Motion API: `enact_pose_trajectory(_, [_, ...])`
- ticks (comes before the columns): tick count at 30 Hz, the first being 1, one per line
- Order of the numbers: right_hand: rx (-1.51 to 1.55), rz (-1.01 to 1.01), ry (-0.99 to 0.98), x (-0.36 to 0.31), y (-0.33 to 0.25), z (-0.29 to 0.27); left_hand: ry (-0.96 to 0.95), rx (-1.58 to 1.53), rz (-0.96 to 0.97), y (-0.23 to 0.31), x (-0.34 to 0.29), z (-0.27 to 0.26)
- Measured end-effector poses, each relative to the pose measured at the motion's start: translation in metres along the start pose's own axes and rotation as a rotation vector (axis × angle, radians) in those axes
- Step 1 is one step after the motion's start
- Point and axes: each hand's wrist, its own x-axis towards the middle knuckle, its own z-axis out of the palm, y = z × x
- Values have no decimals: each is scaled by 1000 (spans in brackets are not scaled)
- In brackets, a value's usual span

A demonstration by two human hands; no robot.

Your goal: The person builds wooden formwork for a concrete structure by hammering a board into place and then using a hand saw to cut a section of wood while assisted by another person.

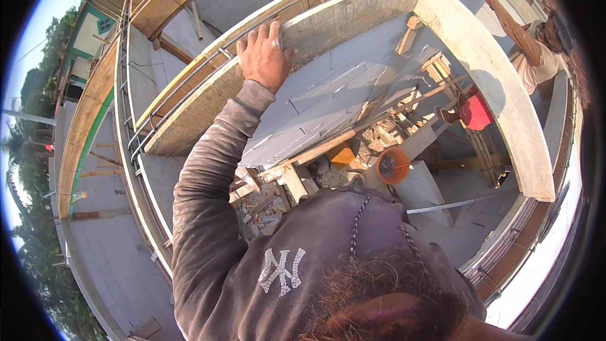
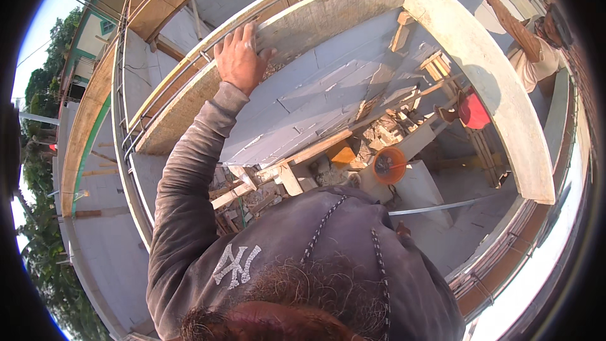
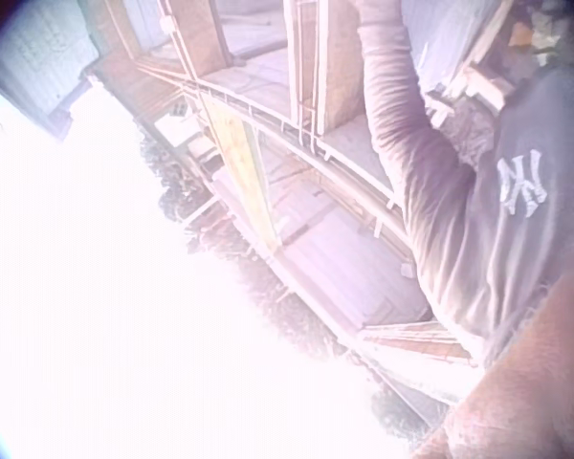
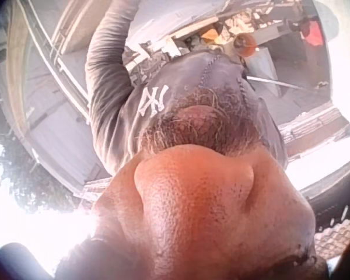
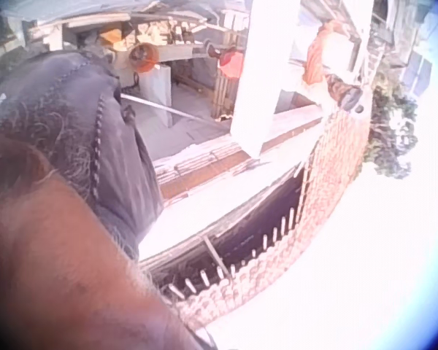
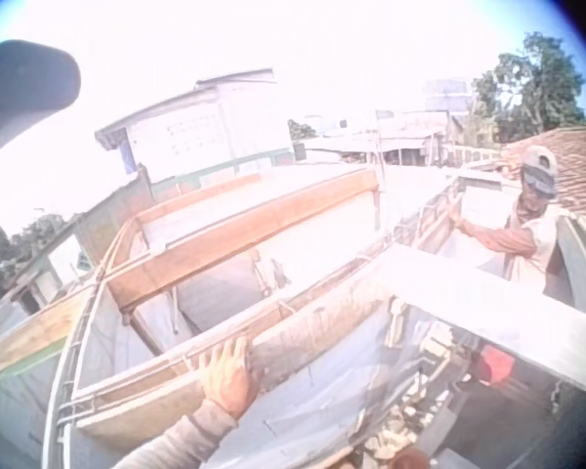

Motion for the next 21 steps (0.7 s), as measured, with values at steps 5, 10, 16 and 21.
enact_pose_trajectory(5, [202, 69, 67, -24, -24, 43, 28, 9, 59, 7, 11, 11])
enact_pose_trajectory(10, [537, 21, 252, -8, -100, 19, 35, 31, 45, 13, 10, 7])
enact_pose_trajectory(16, [209, -350, 444, 42, -105, 8, 31, 40, 52, 11, 11, 10])
enact_pose_trajectory(21, [163, -249, 320, 71, -89, 5, 76, 146, 77, 11, 12, 7])
